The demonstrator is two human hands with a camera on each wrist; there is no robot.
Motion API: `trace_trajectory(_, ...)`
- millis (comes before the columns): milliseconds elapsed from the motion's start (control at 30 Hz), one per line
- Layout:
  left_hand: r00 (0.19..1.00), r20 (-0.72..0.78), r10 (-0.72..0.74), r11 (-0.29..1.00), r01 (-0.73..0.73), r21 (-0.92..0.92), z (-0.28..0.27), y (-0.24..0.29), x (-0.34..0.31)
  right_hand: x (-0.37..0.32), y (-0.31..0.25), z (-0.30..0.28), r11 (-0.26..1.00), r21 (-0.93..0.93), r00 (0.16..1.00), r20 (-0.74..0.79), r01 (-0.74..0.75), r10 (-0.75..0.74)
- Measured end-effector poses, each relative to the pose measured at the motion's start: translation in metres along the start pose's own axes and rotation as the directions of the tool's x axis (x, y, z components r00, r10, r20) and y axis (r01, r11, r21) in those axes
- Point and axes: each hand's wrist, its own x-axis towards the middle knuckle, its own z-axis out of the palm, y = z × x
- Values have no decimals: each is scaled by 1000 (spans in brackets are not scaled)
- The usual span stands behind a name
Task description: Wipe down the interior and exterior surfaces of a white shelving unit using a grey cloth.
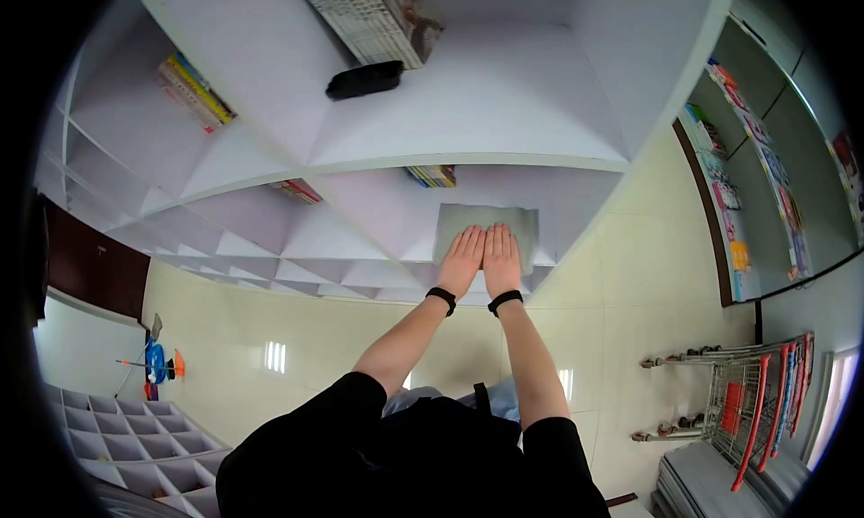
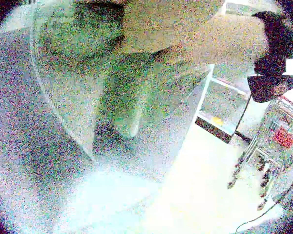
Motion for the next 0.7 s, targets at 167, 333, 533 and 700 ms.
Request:
trace_trajectory(167, 988, 49, -144, 989, 145, -20, -3, -65, -44, 23, -82, 8, 994, 86, 998, -4, 69, -69)
trace_trajectory(333, 977, 110, -185, 972, 165, 167, -3, -91, -63, 37, -121, -2, 982, 154, 993, -11, 114, -113)
trace_trajectory(533, 965, 59, -257, 963, 251, 98, 1, -81, -63, 32, -114, -4, 981, 151, 992, 14, 124, -128)
trace_trajectory(700, 980, 11, -196, 978, 195, 75, 2, -62, -49, 20, -80, -4, 971, 214, 994, 7, 102, -106)
